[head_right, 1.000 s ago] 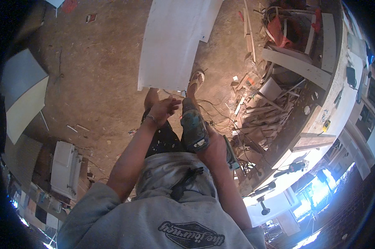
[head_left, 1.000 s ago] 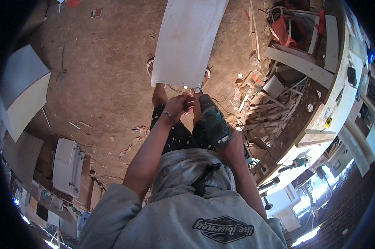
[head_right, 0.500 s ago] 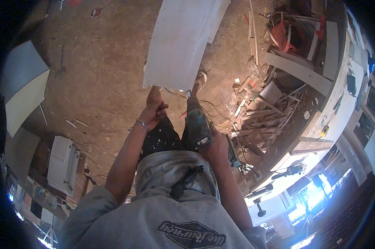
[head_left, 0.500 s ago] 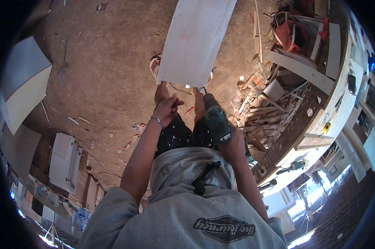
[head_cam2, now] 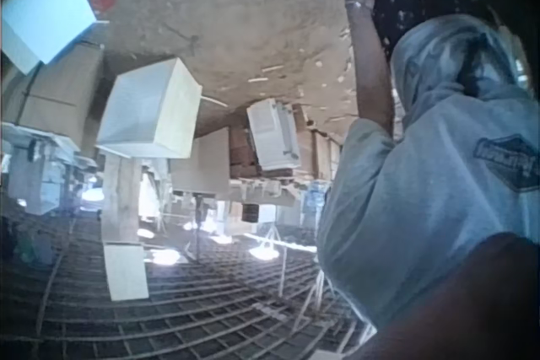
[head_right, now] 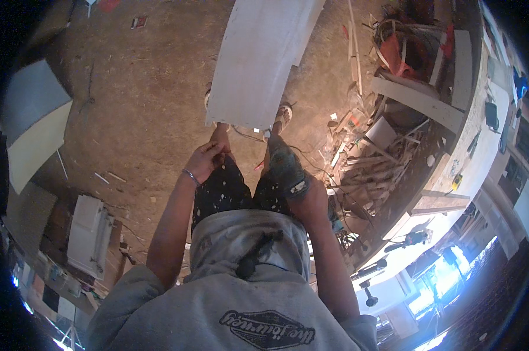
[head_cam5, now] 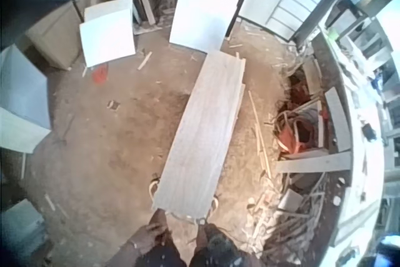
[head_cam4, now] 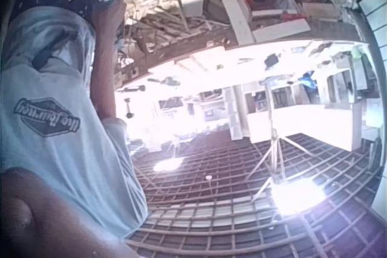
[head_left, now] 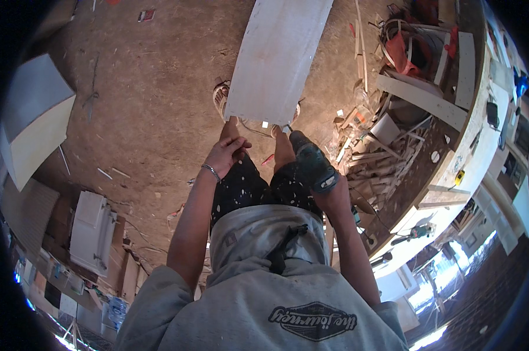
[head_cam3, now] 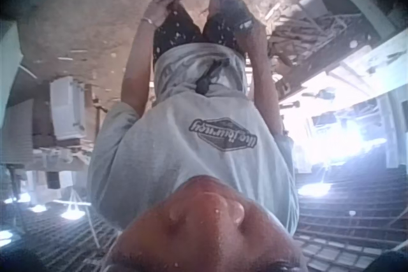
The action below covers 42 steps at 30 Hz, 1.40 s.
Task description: The person uses a wood router to shape the edge of a wooden board, then secures a smaller wooden piece to the board using a nail gun and finishes by drilling holes into another wooden board using a power drill.
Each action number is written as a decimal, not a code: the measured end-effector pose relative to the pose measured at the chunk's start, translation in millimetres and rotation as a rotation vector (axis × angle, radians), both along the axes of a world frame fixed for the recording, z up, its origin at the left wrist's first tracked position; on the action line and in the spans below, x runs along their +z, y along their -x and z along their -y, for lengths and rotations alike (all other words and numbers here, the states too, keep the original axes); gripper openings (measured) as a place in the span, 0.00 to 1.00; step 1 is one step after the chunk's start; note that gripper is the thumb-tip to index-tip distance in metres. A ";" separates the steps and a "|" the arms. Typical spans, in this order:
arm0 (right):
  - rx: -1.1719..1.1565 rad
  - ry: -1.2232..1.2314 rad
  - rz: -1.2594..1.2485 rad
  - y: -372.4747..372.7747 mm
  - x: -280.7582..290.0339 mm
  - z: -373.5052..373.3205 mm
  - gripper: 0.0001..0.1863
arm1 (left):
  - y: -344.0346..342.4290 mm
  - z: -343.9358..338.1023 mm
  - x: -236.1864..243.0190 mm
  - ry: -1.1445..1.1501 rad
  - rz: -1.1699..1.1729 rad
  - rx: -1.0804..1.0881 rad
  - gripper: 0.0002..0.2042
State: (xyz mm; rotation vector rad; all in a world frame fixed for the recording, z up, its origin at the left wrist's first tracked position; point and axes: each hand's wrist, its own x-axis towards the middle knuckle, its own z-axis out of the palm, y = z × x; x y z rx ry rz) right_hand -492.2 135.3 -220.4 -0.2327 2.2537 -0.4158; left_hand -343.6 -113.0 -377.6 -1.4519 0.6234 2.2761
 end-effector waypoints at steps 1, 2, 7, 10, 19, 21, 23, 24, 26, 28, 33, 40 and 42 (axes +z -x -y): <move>0.004 0.013 -0.008 -0.6 -1.8 -0.3 0.18 | -0.2 4.0 1.4 -0.011 -0.018 0.013 0.08; 0.008 -0.011 -0.008 -2.2 -1.8 -0.1 0.19 | -1.9 5.3 1.0 -0.010 -0.032 0.002 0.08; -0.027 -0.038 -0.041 -16.7 -1.1 -0.9 0.22 | -0.5 15.4 11.1 0.005 -0.020 -0.034 0.07; -0.022 -0.073 -0.083 -25.1 -3.6 2.4 0.21 | -0.5 25.4 5.9 0.015 -0.004 -0.054 0.08; -0.050 0.165 -0.126 -34.9 33.6 37.0 0.20 | 0.9 73.9 17.2 -0.136 -0.190 -0.188 0.12; 0.136 0.179 -0.121 -44.4 41.1 25.0 0.23 | 2.8 64.8 17.2 -0.242 -0.230 -0.179 0.12; 0.191 0.219 -0.056 -43.8 68.9 28.8 0.25 | 12.3 54.0 24.5 -0.271 -0.186 -0.075 0.12; 0.156 0.263 0.008 -38.3 99.7 48.6 0.26 | 15.4 49.3 26.0 -0.283 -0.160 -0.016 0.12; 0.111 0.287 0.078 -40.3 120.6 56.6 0.29 | 18.3 44.1 32.8 -0.339 -0.231 0.088 0.13; 0.119 0.264 0.110 -43.9 120.9 51.6 0.31 | 22.1 44.7 51.4 -0.370 -0.216 0.132 0.12; -0.029 0.248 0.220 -28.6 116.9 54.0 0.27 | 26.4 25.6 43.0 -0.396 -0.196 0.122 0.13; 0.171 0.234 0.239 23.9 91.9 23.5 0.31 | 47.2 1.8 31.9 -0.440 -0.200 0.131 0.12; 0.212 0.184 0.236 35.3 82.9 18.5 0.29 | 55.4 -8.2 29.9 -0.426 -0.204 0.138 0.11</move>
